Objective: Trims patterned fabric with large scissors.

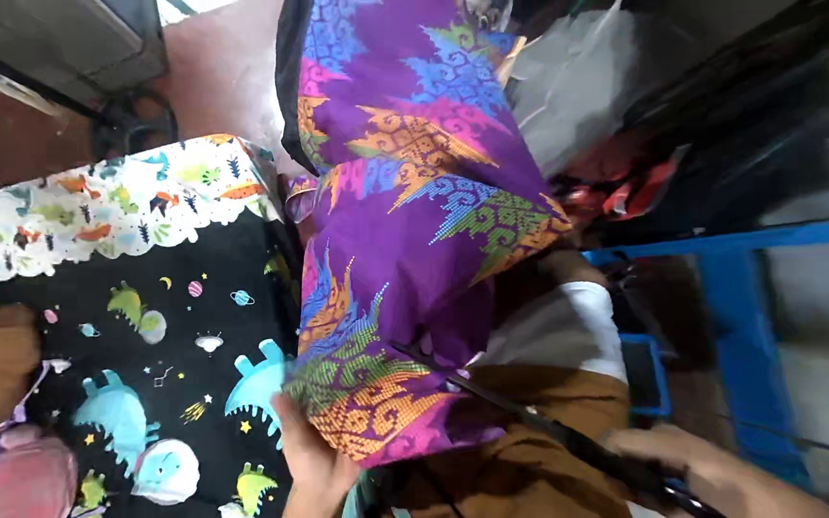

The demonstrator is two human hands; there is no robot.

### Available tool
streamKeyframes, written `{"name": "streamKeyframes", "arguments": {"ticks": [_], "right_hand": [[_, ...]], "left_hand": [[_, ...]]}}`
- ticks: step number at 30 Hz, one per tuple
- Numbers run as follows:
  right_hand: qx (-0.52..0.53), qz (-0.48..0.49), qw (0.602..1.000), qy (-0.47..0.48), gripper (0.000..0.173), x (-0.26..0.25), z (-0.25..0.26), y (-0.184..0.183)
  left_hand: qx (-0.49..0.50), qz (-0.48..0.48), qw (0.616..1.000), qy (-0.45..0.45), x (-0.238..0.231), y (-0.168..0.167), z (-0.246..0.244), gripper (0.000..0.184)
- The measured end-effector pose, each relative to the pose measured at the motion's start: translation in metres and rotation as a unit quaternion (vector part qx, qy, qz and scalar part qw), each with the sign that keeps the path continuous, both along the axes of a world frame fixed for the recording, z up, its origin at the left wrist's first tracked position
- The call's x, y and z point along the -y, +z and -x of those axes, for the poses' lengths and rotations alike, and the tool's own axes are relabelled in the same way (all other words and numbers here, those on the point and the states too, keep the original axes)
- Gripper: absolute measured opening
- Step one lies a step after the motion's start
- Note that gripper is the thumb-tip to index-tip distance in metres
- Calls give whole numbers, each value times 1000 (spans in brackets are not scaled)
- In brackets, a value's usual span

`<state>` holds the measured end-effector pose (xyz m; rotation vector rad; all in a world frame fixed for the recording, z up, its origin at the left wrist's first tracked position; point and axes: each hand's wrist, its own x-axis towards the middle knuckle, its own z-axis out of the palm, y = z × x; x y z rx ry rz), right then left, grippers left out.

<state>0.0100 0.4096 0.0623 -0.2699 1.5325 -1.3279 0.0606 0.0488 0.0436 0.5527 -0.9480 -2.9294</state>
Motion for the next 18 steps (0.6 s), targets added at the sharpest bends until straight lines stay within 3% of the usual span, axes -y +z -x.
{"name": "streamKeyframes", "arguments": {"ticks": [3, 4, 6, 8, 10, 14, 18], "right_hand": [[-6, -27, 999, -22, 63, 0, -12, -4], [-9, -36, 999, -24, 63, 0, -14, -4], [-22, -65, 997, -24, 62, -2, -17, 0], [-53, -82, 995, -13, 60, -7, -19, -2], [-106, -89, 990, -8, 63, -16, -22, -4], [-154, -103, 983, -7, 68, -39, -25, 7], [-160, -137, 976, -50, 71, -53, -32, 34]], "left_hand": [[93, -146, 982, 78, 4, 3, 23, 68], [105, -155, 980, 60, 7, 2, 25, 63], [140, -151, 978, -16, 12, 2, 27, 32], [208, -71, 973, -76, 13, 12, 31, 10], [258, 54, 960, -92, 5, 21, 36, 11], [154, 233, 956, -92, -13, 21, 30, 38], [72, 351, 931, -73, -27, 15, 19, 34]]}}
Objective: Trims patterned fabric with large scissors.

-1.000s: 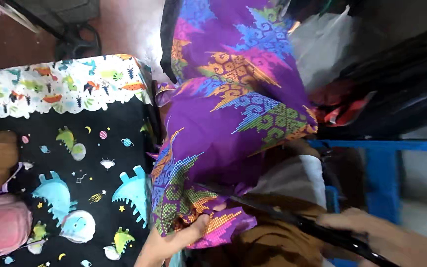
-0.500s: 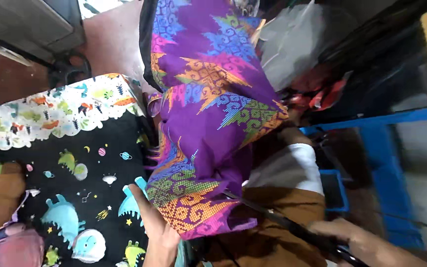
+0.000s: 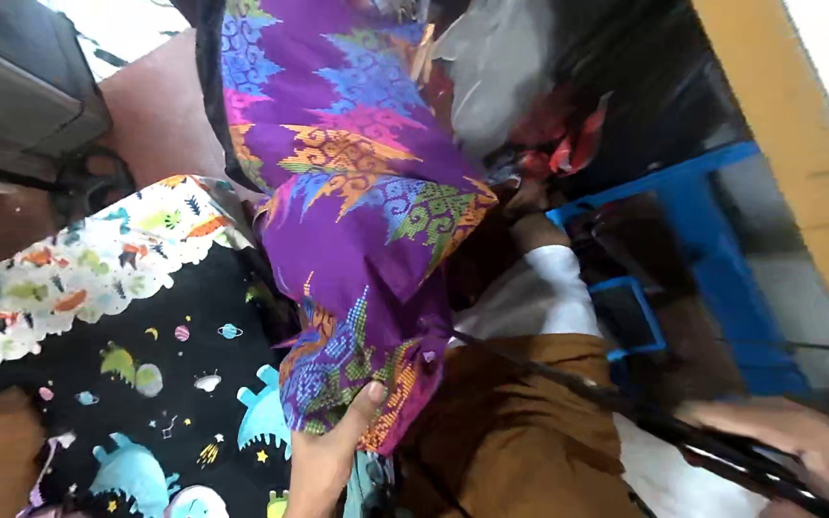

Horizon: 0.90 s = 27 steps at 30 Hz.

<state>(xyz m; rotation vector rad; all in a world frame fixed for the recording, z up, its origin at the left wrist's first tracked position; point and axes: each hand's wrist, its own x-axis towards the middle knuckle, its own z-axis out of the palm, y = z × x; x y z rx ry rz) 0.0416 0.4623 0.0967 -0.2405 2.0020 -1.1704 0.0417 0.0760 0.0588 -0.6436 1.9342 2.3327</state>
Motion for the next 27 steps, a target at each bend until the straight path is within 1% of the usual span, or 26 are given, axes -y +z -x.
{"name": "streamKeyframes", "arguments": {"ticks": [1, 2, 4, 5, 9, 13, 17, 19, 24, 27], "right_hand": [[20, -13, 999, -30, 73, 5, 3, 6], [73, -30, 995, -63, 71, 20, 16, 17], [205, -100, 965, -131, 49, 65, 46, 54], [229, -124, 956, -135, 46, 73, 49, 63], [185, -86, 977, -62, 59, 52, 28, 46], [164, -119, 979, -5, 65, 50, 24, 35], [149, -130, 980, 20, 67, 53, 24, 28], [153, -133, 979, 33, 65, 53, 25, 27], [145, -123, 981, 29, 67, 56, 29, 25], [128, -109, 985, 27, 65, 58, 26, 20]], "left_hand": [[-16, 2, 1000, 2, -2, -2, -3, 32], [-28, -4, 1000, 2, -4, -3, -5, 30], [-32, -17, 999, 13, -9, -5, -8, 29], [-32, -21, 999, 14, -11, -5, -8, 29], [-40, -49, 998, 3, -18, -8, -7, 24], [-50, -43, 998, 2, -26, -12, -11, 23], [-42, -37, 998, 19, -33, -13, -18, 23], [-42, -33, 998, 31, -32, -12, -20, 22], [-35, -32, 998, 29, -27, -13, -23, 21], [-28, -41, 998, 25, -29, -14, -24, 21]]}}
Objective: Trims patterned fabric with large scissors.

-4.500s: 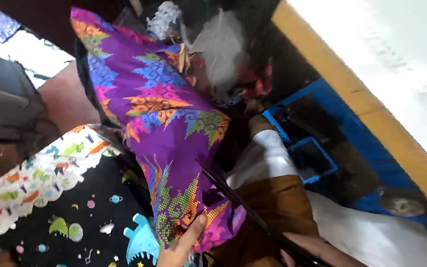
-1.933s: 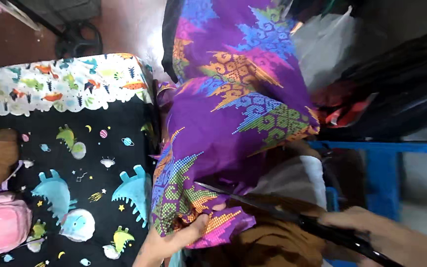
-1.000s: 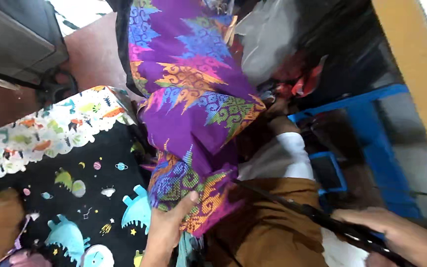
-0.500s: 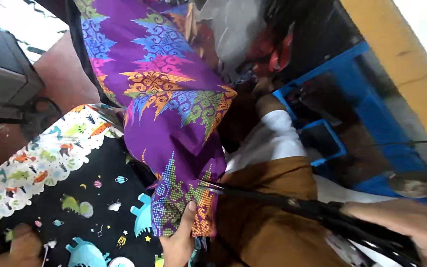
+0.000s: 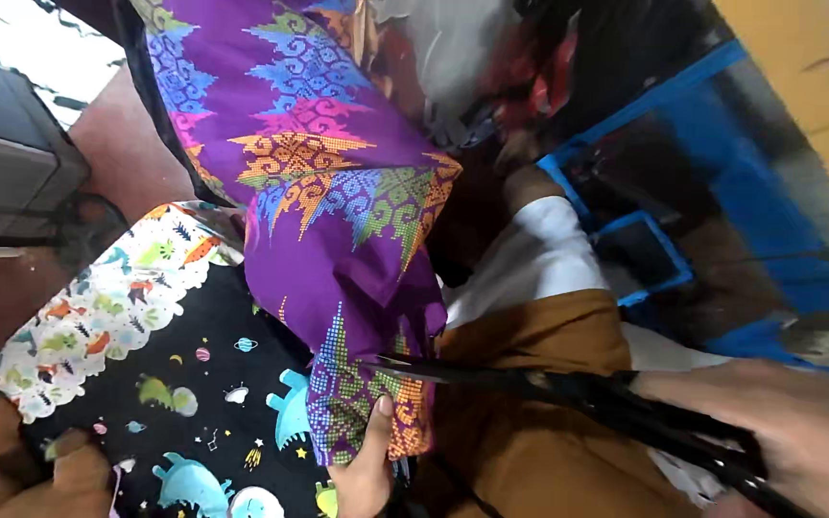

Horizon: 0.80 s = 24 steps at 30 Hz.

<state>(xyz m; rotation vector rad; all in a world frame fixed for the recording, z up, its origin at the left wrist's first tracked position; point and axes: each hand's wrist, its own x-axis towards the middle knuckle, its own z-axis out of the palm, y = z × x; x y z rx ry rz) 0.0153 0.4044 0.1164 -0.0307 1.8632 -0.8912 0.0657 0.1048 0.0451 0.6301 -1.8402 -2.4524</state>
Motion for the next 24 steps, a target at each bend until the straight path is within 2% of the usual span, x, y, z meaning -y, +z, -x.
{"name": "streamKeyframes", "arguments": {"ticks": [4, 11, 14, 20, 22, 24], "right_hand": [[6, 27, 999, -30, 71, 5, -3, -14], [-105, 119, 986, -41, 76, 5, -35, -46], [-150, 155, 975, -61, 72, 6, -47, -55], [-14, 195, 966, -169, 68, 7, -68, -50], [7, 204, 958, -200, 67, 10, -74, -50], [-5, 208, 952, -223, 67, 12, -79, -52]], "left_hand": [[-17, -14, 1000, -20, -3, -4, -2, 23], [-10, -5, 1000, -10, -2, -2, -4, 23], [-10, -11, 1000, -10, -4, -2, -4, 23], [20, -42, 999, -28, -17, -9, 3, 27], [22, -90, 995, -46, -18, -13, 6, 24], [25, -229, 971, -68, -12, -17, 13, 30]]}}
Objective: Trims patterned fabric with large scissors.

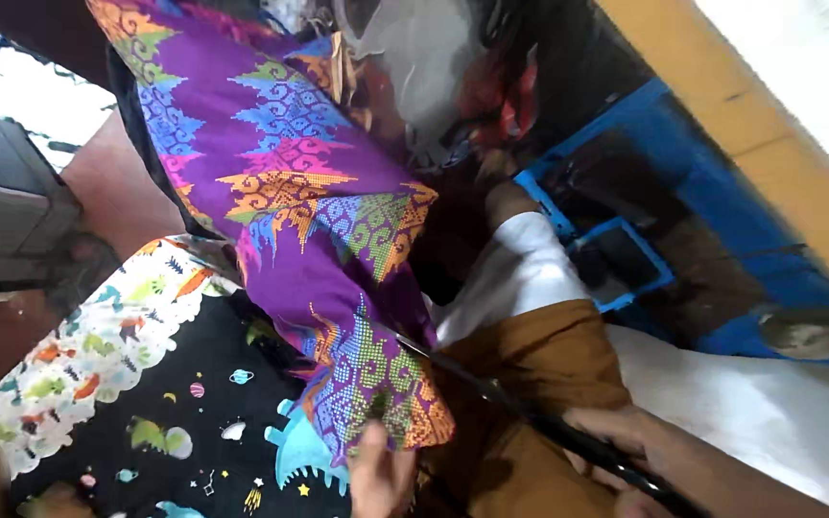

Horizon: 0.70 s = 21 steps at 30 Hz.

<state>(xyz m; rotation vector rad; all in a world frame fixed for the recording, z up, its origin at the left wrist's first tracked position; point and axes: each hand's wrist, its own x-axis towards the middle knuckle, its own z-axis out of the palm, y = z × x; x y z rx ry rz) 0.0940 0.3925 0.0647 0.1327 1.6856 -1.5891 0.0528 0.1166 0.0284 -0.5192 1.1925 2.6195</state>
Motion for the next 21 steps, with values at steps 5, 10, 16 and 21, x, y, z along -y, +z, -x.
{"name": "streamKeyframes", "arguments": {"ticks": [5, 10, 16, 21], "right_hand": [[-14, -4, 1000, -16, 67, 1, -3, -8], [14, -11, 1000, 8, 68, 2, 0, -3], [41, 32, 998, -28, 65, 8, -4, 3], [52, 75, 994, -57, 62, 7, -6, 6]], "left_hand": [[111, -207, 972, 30, 21, -3, 38, 61], [143, -133, 980, 24, 15, 9, 42, 22], [107, -42, 993, 11, -3, 16, 34, 30], [64, 3, 998, 26, -17, 12, 34, 24]]}}
